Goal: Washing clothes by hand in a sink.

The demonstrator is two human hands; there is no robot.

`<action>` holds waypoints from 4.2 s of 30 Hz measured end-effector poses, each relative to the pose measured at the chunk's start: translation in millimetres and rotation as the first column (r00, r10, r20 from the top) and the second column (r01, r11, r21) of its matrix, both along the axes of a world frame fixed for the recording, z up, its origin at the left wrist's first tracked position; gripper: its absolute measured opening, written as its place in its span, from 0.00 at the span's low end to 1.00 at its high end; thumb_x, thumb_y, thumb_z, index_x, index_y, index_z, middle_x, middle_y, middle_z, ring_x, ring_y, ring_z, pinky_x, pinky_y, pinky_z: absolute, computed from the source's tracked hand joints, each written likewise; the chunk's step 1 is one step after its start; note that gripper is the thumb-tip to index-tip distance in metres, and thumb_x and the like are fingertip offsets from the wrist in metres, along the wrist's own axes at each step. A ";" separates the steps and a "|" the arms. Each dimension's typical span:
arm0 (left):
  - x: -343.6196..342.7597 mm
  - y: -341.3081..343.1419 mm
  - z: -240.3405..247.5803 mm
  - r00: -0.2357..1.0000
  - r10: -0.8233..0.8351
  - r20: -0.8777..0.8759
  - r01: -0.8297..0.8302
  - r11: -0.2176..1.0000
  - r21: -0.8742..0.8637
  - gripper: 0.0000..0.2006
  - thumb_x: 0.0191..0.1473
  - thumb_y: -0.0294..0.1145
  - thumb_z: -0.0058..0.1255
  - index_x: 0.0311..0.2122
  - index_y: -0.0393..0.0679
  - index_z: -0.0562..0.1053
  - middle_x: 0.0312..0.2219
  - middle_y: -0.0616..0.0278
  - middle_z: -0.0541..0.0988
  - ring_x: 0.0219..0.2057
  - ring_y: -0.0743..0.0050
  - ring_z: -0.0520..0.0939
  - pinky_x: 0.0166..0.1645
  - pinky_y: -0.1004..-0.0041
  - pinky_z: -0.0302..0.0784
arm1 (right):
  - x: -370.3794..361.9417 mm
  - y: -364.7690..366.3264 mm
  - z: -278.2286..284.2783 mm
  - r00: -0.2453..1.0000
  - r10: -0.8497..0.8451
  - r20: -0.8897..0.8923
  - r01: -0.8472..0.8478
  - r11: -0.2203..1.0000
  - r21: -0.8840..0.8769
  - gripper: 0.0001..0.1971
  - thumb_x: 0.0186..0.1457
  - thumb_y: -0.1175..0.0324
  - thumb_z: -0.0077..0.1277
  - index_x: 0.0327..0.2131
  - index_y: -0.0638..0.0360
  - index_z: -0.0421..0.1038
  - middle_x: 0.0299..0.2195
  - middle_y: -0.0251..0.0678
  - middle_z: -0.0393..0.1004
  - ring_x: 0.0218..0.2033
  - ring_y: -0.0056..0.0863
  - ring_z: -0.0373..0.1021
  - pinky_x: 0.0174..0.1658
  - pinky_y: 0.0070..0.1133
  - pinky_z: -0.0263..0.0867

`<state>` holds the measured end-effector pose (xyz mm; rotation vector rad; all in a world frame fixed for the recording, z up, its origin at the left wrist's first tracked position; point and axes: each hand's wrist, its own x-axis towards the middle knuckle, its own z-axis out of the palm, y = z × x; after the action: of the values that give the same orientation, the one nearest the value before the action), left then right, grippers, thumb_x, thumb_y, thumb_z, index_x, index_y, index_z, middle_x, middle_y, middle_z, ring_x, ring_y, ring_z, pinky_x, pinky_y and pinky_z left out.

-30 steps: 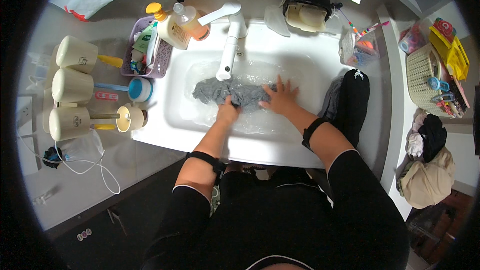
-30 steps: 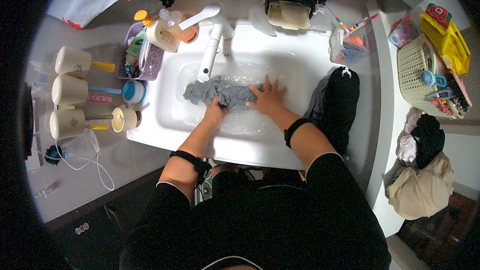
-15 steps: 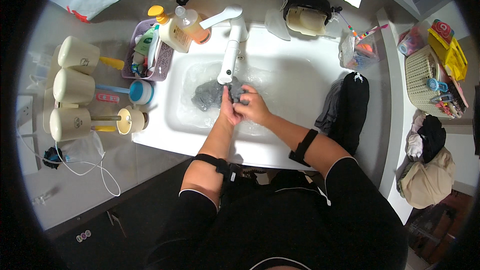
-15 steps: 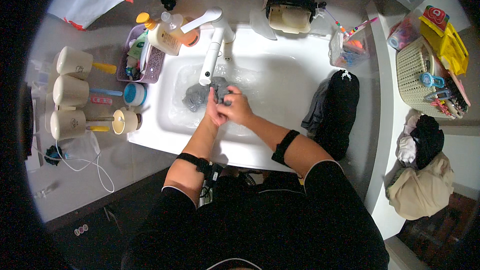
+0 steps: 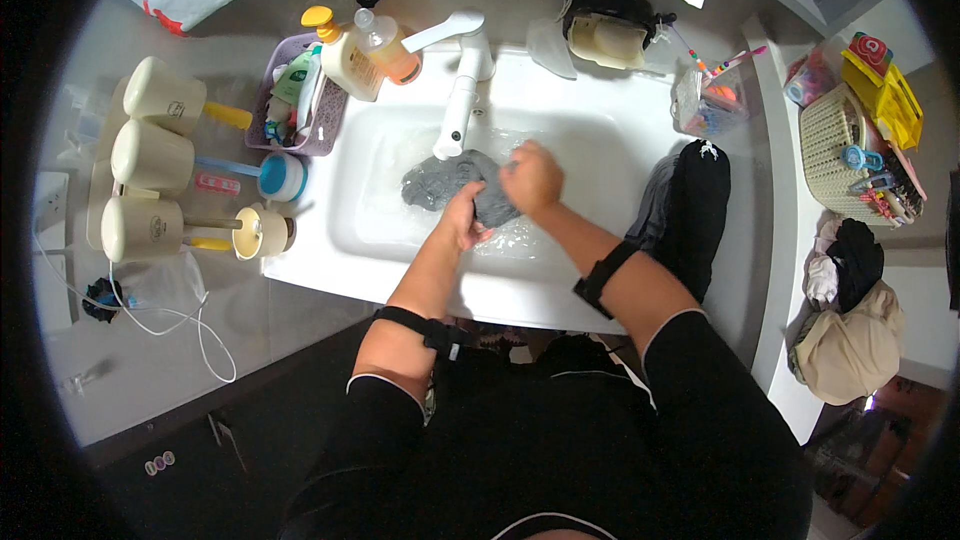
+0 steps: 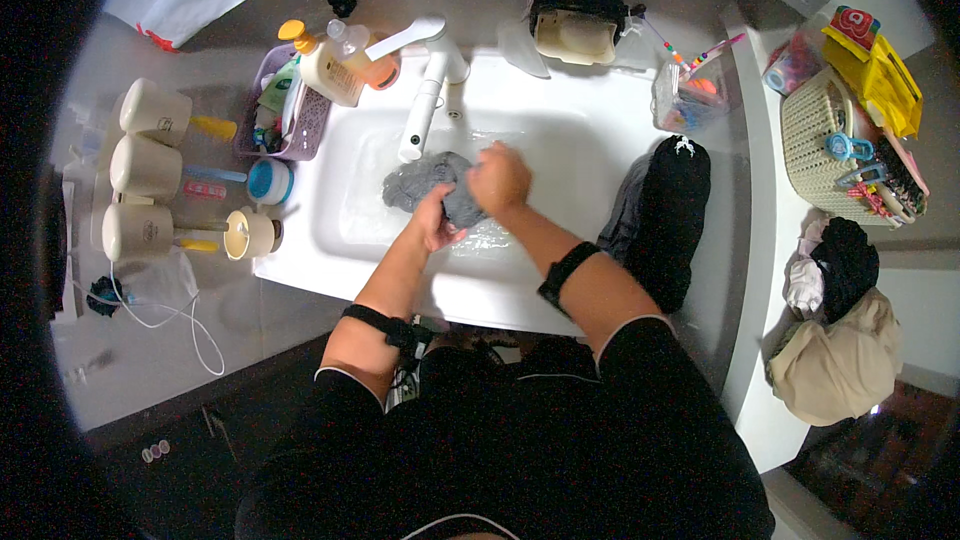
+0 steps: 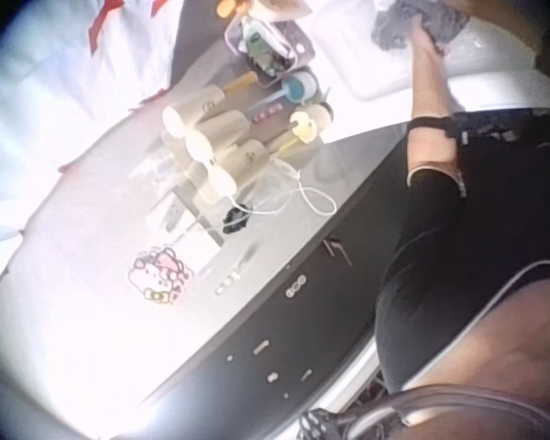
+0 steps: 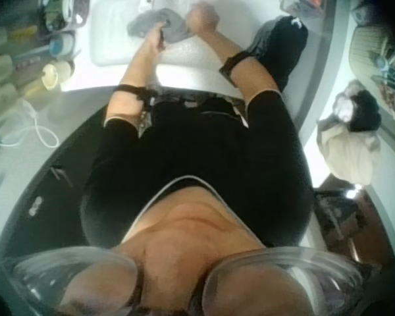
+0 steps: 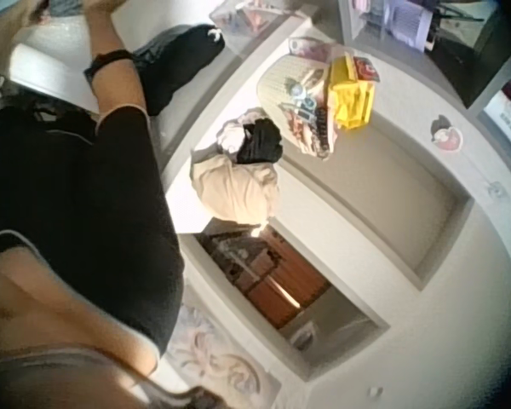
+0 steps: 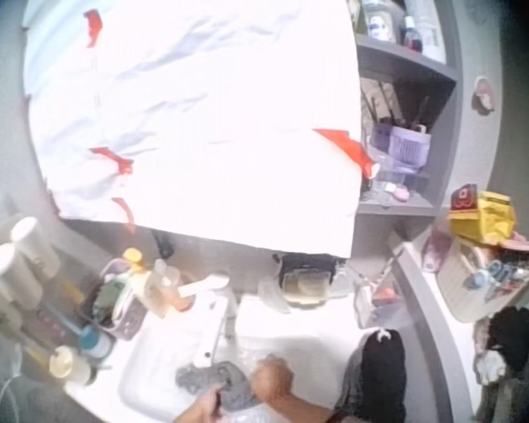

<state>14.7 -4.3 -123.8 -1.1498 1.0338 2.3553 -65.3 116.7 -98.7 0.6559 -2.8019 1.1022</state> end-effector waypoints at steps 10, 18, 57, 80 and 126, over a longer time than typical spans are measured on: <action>30.7 -46.0 0.9 0.831 -0.386 0.400 0.553 0.498 -0.668 0.31 0.48 0.48 0.48 0.56 0.56 0.52 0.50 0.47 0.64 0.43 0.53 0.73 0.40 0.60 0.71 | 13.1 21.7 -10.3 0.943 0.185 0.278 -0.325 0.695 0.641 0.29 0.52 0.44 0.37 0.51 0.52 0.59 0.55 0.43 0.51 0.58 0.48 0.41 0.53 0.57 0.31; 27.6 -17.3 -10.9 0.983 -0.072 0.170 0.142 0.887 -0.439 0.38 0.48 0.46 0.48 0.59 0.63 0.38 0.52 0.59 0.61 0.45 0.58 0.68 0.36 0.58 0.66 | 7.2 5.6 -62.7 0.864 0.083 0.497 -0.149 0.984 0.094 0.22 0.48 0.59 0.45 0.48 0.54 0.61 0.52 0.53 0.53 0.47 0.52 0.58 0.48 0.40 0.57; 55.9 -61.4 -42.7 0.957 -0.288 0.026 0.151 0.422 -0.894 0.26 0.42 0.31 0.54 0.49 0.44 0.63 0.45 0.48 0.69 0.48 0.54 0.69 0.50 0.70 0.62 | 2.1 -16.3 -37.8 0.842 0.470 0.264 -0.514 0.551 0.658 0.40 0.45 0.44 0.46 0.58 0.52 0.45 0.60 0.43 0.39 0.61 0.43 0.34 0.56 0.49 0.34; 43.3 -24.1 22.7 0.852 -0.458 -0.255 0.079 0.593 -0.802 0.51 0.24 0.27 0.66 0.57 0.46 0.50 0.51 0.53 0.60 0.53 0.64 0.62 0.57 0.69 0.56 | -11.6 -4.6 124.6 0.485 0.662 0.572 -0.501 0.746 -0.438 0.17 0.36 0.68 0.55 0.32 0.65 0.69 0.29 0.34 0.72 0.30 0.22 0.68 0.34 0.20 0.64; 12.5 16.2 29.0 0.774 -0.592 -0.225 0.020 0.378 -0.926 0.63 0.19 0.36 0.70 0.59 0.44 0.38 0.51 0.52 0.62 0.52 0.56 0.65 0.55 0.68 0.61 | -17.2 14.9 130.4 0.532 0.725 0.438 -0.452 0.680 -0.577 0.27 0.32 0.83 0.46 0.44 0.61 0.61 0.34 0.34 0.69 0.36 0.22 0.65 0.41 0.17 0.61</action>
<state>27.2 11.8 -94.8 -0.3292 2.6687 1.7079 -82.5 131.6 31.7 1.5341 -2.6630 2.3755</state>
